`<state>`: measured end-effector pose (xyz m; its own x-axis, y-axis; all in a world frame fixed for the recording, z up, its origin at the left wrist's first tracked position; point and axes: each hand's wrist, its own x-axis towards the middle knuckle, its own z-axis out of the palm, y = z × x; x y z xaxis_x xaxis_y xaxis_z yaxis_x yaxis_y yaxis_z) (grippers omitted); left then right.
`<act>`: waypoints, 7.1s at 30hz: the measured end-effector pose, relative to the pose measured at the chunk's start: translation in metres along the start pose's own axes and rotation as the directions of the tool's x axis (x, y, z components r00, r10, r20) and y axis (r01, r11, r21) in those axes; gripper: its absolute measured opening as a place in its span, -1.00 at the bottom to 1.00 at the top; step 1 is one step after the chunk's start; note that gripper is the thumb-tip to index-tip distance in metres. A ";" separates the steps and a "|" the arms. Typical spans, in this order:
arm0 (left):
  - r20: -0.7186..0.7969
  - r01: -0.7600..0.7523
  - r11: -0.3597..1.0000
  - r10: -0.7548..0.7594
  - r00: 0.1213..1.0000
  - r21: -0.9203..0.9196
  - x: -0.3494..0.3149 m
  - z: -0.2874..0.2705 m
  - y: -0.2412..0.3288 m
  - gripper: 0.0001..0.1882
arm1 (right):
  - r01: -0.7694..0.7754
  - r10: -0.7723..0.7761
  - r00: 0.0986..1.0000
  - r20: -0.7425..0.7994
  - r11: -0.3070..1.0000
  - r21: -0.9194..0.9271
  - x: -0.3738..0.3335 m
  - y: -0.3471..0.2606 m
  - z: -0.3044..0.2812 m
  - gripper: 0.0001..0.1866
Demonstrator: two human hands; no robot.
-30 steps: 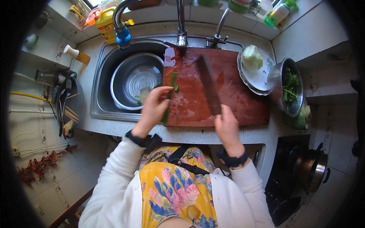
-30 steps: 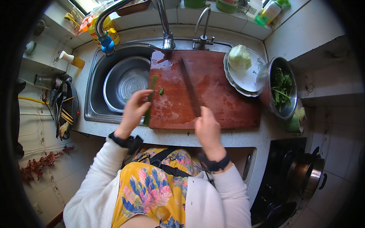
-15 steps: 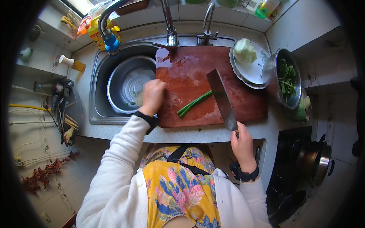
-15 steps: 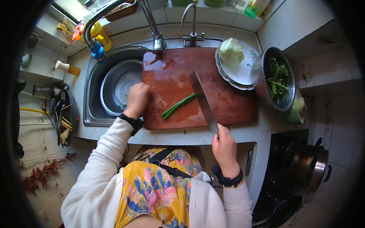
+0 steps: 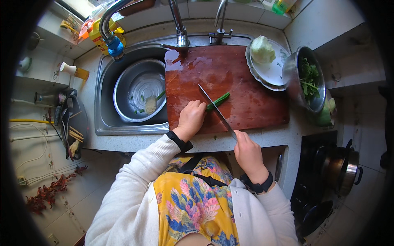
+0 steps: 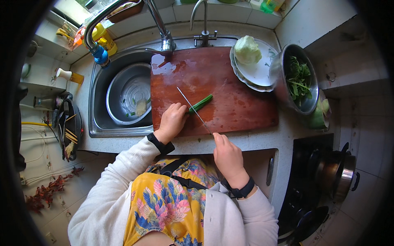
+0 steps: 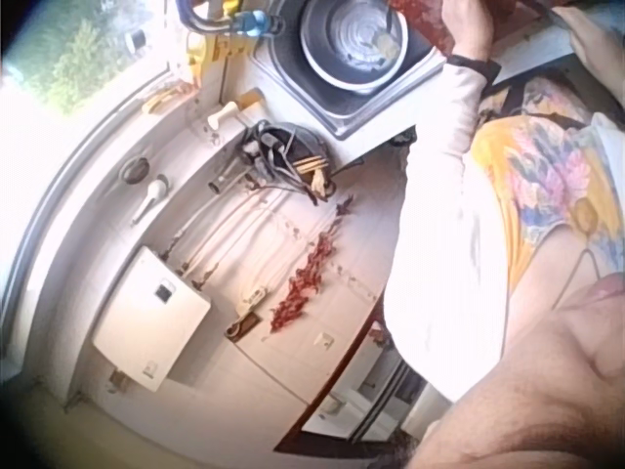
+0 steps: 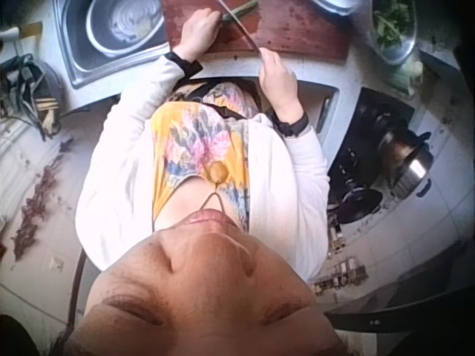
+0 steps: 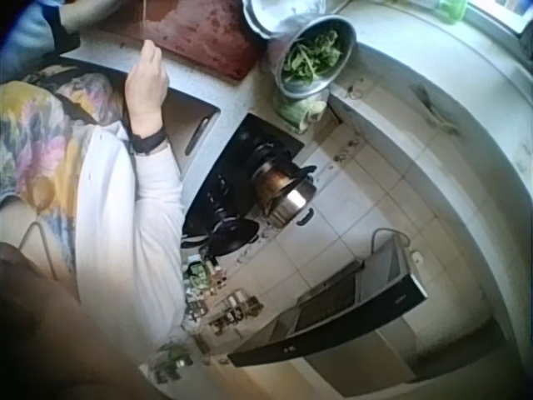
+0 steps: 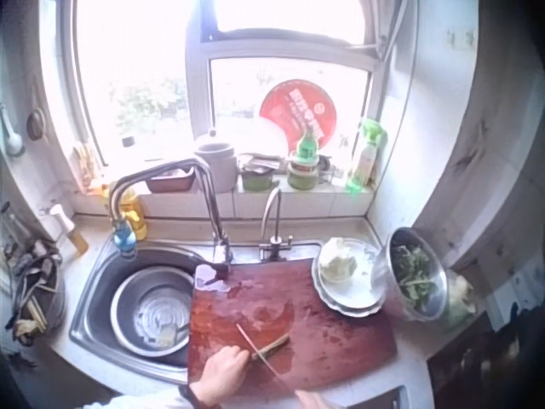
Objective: The person washes green vegetables in a sink, chops green onions on a cutting board, and places the vegetables into a wok on the stove. They handle a cabbage, a knife, a bowl, and a wok during the process.
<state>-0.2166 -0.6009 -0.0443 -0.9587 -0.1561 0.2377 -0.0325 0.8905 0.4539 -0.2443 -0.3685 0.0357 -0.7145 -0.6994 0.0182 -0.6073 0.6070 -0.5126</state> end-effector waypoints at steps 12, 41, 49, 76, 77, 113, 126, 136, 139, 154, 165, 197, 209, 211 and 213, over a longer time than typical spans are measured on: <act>-0.139 0.084 0.975 -0.114 0.984 -0.207 0.017 -0.021 -0.017 -0.83 | -0.092 0.100 0.994 -0.038 0.982 0.163 0.007 0.007 0.002 -0.63; -0.095 -0.173 0.982 0.166 0.982 -0.070 0.032 0.029 0.012 -0.89 | -0.174 0.184 0.980 -0.073 0.977 0.127 -0.003 0.029 0.001 -0.53; -0.008 -0.237 0.970 0.238 0.971 0.063 0.032 0.026 0.018 -0.94 | -0.093 0.097 0.995 -0.040 0.993 0.074 -0.011 0.022 -0.016 -0.51; -0.032 -0.223 0.973 0.226 0.974 0.065 0.035 0.026 0.020 -0.97 | -0.167 0.166 0.986 0.028 0.986 0.021 0.013 0.024 0.013 -0.56; -0.023 -0.211 0.976 0.212 0.977 0.050 0.035 0.025 0.020 -0.96 | -0.154 0.154 0.988 0.006 0.986 0.057 0.016 0.025 0.016 -0.57; 0.005 -0.207 0.978 0.207 0.978 -0.009 0.012 0.012 0.012 -0.89 | -0.144 0.145 0.989 0.006 0.979 0.144 0.015 0.019 0.019 -0.62; -0.025 -0.139 0.985 0.137 0.990 -0.106 0.001 0.005 0.002 -0.83 | -0.159 0.149 0.985 0.083 0.980 0.122 -0.003 0.004 -0.002 -0.60; -0.079 -0.216 0.976 0.212 0.974 -0.044 0.002 0.008 0.009 -0.81 | -0.144 0.149 0.989 -0.012 0.972 0.184 0.012 0.016 0.028 -0.63; -0.069 -0.222 0.975 0.222 0.973 0.003 0.004 0.007 0.007 -0.78 | -0.132 0.139 0.990 -0.037 0.980 0.151 0.013 0.019 0.025 -0.64; -0.093 -0.202 0.979 0.205 0.974 0.042 0.009 0.010 -0.014 -0.93 | -0.179 0.167 0.980 0.107 0.977 0.115 0.004 -0.001 0.001 -0.60; -0.095 -0.198 0.980 0.197 0.976 -0.003 0.009 0.010 -0.019 -0.91 | -0.111 0.101 0.992 0.076 0.984 0.138 0.013 0.004 0.013 -0.64; -0.152 -0.012 0.944 -0.041 0.988 -0.329 0.031 -0.024 -0.013 -0.83 | -0.112 0.125 0.985 -0.118 0.988 0.109 0.007 0.029 -0.026 -0.61; 0.518 -0.359 0.919 0.390 0.762 -0.164 0.072 -0.053 0.038 -0.50 | 0.219 -0.290 0.941 -0.177 0.916 -0.336 -0.001 0.068 -0.058 -0.69; 0.473 -0.227 0.967 0.148 0.868 0.113 0.087 -0.050 0.024 -0.43 | 0.203 -0.275 0.939 -0.207 0.928 -0.313 -0.005 0.083 -0.059 -0.69; 0.478 -0.171 0.985 0.158 0.864 -0.016 0.103 -0.052 0.012 -0.37 | 0.163 -0.242 0.937 -0.251 0.940 -0.298 -0.010 0.101 -0.056 -0.68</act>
<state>-0.3008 -0.6285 0.0307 -0.9685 0.2099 -0.1338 0.1363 0.8971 0.4202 -0.3178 -0.2787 0.0317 -0.6100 -0.7075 0.3570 -0.7911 0.5696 -0.2229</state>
